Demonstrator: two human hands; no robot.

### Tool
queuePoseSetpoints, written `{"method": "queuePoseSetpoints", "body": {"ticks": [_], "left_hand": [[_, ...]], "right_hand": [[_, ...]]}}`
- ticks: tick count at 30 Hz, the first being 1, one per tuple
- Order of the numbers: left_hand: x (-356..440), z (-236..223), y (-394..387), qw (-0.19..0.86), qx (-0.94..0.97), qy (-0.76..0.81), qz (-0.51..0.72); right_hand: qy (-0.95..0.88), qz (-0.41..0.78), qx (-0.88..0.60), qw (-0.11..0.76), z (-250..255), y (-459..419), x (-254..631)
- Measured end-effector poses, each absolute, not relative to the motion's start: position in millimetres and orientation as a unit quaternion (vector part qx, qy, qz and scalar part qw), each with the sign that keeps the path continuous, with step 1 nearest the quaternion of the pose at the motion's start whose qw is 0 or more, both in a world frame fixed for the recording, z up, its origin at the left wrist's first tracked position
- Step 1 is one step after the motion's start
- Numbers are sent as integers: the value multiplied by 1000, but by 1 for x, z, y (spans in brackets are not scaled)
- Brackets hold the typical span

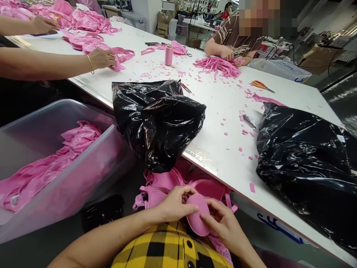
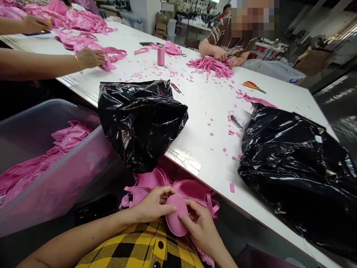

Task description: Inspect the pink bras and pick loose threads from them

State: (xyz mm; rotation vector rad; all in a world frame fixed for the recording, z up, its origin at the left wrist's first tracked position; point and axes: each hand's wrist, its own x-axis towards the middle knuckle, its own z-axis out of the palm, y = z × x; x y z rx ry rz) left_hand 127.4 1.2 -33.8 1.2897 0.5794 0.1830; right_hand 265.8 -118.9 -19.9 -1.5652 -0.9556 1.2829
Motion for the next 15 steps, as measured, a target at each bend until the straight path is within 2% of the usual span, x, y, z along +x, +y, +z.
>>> {"method": "queuePoseSetpoints", "body": {"ticks": [2,5,12,15], "left_hand": [[124,-34,-4,788,551,260,88],[114,-36,-8,817,511,268,19],[97,-26,19,671,709,210,-55],[95,-26,19,745,623,234,-48]], "right_hand": [[-369,496,-637,461,-22,-115,261],[-364,472,-658,460,-23,-115,258],[-481,524,-621,329,-8,-97,265],[-434,550,-618,358,-13,-95,261]]}}
